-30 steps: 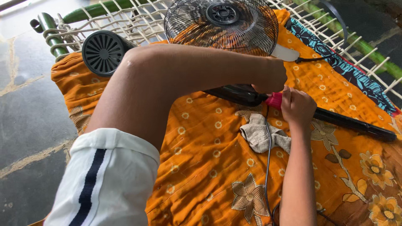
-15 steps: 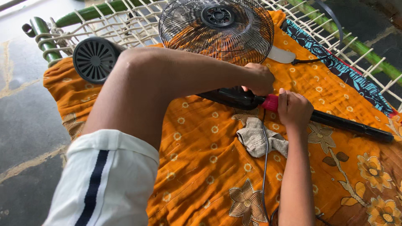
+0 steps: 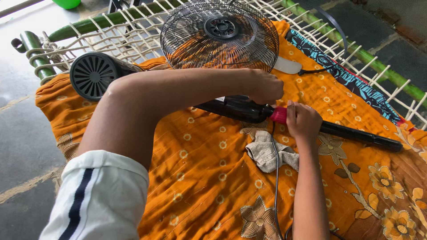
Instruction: The person disassembles an electric fan by removing the front grille and detaching the stand. They then use a screwdriver to open the power cord connector and inspect the internal wiring.
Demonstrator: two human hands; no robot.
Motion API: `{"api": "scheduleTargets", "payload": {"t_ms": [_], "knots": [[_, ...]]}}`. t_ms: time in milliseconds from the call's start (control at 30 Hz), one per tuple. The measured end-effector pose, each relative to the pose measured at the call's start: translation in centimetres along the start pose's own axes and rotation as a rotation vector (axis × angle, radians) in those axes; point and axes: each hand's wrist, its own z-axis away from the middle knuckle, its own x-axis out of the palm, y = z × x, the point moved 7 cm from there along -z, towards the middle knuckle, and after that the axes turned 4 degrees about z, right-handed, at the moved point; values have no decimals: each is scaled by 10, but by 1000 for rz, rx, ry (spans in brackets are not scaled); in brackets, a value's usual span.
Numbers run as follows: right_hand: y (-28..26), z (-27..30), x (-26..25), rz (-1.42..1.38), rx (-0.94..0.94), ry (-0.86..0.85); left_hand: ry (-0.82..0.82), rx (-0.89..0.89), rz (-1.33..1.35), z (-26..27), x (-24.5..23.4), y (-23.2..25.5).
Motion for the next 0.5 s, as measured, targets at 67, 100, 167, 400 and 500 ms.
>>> {"api": "scheduleTargets", "payload": {"t_ms": [67, 100, 167, 400, 500], "knots": [[-1, 2, -3, -17, -7, 22, 66, -104, -24, 0, 1, -1], [-2, 0, -5, -34, -26, 47, 110, -175, -14, -1, -1, -3], [-4, -2, -5, -50, -22, 64, 183, -305, 2, 0, -3, -10], [-1, -1, -3, -30, -23, 34, 428, 409, 402, 10, -9, 0], [-1, 2, -3, -47, -16, 33, 396, 164, 364, 15, 3, -8]]}}
